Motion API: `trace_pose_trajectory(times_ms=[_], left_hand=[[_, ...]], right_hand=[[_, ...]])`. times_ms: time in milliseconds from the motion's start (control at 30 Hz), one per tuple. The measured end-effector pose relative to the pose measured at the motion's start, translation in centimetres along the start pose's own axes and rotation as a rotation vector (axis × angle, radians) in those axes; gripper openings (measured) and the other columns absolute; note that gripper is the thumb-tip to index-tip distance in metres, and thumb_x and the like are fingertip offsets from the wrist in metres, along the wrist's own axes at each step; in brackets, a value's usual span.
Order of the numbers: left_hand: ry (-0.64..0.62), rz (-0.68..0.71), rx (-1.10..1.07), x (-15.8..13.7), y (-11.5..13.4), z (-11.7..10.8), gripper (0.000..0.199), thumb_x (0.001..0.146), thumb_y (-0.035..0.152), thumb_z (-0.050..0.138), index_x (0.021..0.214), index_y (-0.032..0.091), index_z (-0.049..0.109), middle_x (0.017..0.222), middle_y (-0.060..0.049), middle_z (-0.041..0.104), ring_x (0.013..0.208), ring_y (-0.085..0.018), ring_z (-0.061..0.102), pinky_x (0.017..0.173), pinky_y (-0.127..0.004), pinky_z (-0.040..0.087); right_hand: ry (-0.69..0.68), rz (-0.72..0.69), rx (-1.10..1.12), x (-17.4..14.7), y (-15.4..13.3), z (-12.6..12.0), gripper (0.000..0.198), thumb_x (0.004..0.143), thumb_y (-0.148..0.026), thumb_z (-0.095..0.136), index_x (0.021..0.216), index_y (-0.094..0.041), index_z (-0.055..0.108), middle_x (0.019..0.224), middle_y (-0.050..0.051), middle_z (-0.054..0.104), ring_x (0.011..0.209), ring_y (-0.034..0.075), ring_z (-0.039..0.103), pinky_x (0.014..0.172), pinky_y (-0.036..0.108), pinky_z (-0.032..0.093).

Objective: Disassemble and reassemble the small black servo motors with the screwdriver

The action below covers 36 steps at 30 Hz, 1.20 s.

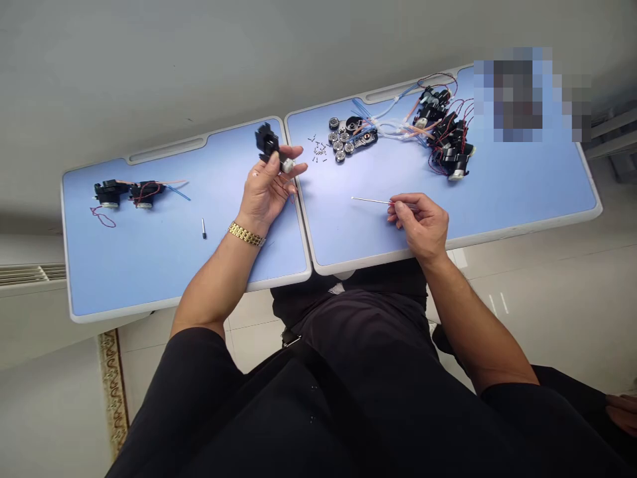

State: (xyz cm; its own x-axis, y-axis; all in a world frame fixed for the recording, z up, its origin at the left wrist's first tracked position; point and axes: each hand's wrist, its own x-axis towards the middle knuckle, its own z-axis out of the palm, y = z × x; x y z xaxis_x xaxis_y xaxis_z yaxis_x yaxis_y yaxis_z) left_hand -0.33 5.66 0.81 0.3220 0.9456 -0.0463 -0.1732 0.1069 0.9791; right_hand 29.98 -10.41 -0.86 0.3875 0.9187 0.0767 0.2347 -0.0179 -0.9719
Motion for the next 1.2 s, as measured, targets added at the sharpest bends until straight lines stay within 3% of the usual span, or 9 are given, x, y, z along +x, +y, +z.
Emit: trace_pose_trajectory(times_ms=[167, 300, 433, 900, 1100, 1200], left_hand=[[0.021, -0.001, -0.049, 0.7, 0.6, -1.1, 0.062, 0.085, 0.083, 0.081, 0.116, 0.029, 0.075, 0.146, -0.008, 0.076, 0.14, -0.035, 0.073, 0.075, -0.032, 0.071], [0.05, -0.005, 0.008, 0.7, 1.1, -0.7, 0.065, 0.089, 0.088, 0.074, 0.121, 0.031, 0.07, 0.13, -0.005, 0.081, 0.148, -0.034, 0.066, 0.089, -0.039, 0.072], [0.039, -0.024, 0.019, 0.3, 1.6, 0.0, 0.064, 0.098, 0.085, 0.068, 0.119, 0.025, 0.065, 0.13, -0.006, 0.08, 0.149, -0.031, 0.06, 0.1, -0.041, 0.069], [-0.004, -0.029, 0.077, -0.3, 2.1, 0.6, 0.068, 0.1, 0.089, 0.06, 0.116, 0.023, 0.063, 0.134, -0.007, 0.079, 0.148, -0.031, 0.059, 0.108, -0.044, 0.064], [-0.069, 0.002, -0.101, -0.1, 1.1, 0.1, 0.059, 0.085, 0.089, 0.073, 0.113, 0.036, 0.076, 0.137, -0.004, 0.081, 0.158, -0.037, 0.055, 0.111, -0.052, 0.063], [-0.1, -0.011, -0.18, -0.1, 1.0, -0.1, 0.052, 0.085, 0.084, 0.073, 0.116, 0.043, 0.08, 0.132, -0.002, 0.083, 0.164, -0.036, 0.048, 0.117, -0.055, 0.057]], right_hand=[[0.013, -0.029, 0.015, 0.0, -0.1, 0.1, 0.03, 0.096, -0.055, 0.081, 0.101, -0.026, 0.082, 0.083, 0.001, 0.08, 0.067, 0.017, 0.075, 0.057, 0.03, 0.057], [0.01, -0.055, -0.035, 0.1, 0.1, 0.1, 0.032, 0.098, -0.058, 0.078, 0.103, -0.026, 0.08, 0.084, 0.001, 0.079, 0.068, 0.018, 0.075, 0.057, 0.032, 0.06], [0.006, -0.077, -0.059, 0.1, 0.4, 0.1, 0.026, 0.101, -0.052, 0.075, 0.105, -0.026, 0.079, 0.085, 0.002, 0.079, 0.068, 0.018, 0.075, 0.058, 0.032, 0.061], [0.023, -0.106, -0.009, 0.1, 0.6, 0.2, 0.015, 0.099, -0.038, 0.074, 0.102, -0.025, 0.08, 0.082, 0.001, 0.079, 0.064, 0.016, 0.073, 0.055, 0.03, 0.058], [0.042, -0.132, 0.051, 0.1, 0.8, 0.3, 0.013, 0.097, -0.037, 0.077, 0.1, -0.025, 0.081, 0.079, 0.001, 0.08, 0.061, 0.015, 0.073, 0.053, 0.028, 0.055], [0.044, -0.125, 0.065, 0.2, 0.7, 0.3, 0.016, 0.096, -0.041, 0.079, 0.099, -0.025, 0.082, 0.078, 0.0, 0.08, 0.061, 0.014, 0.072, 0.052, 0.027, 0.055]])
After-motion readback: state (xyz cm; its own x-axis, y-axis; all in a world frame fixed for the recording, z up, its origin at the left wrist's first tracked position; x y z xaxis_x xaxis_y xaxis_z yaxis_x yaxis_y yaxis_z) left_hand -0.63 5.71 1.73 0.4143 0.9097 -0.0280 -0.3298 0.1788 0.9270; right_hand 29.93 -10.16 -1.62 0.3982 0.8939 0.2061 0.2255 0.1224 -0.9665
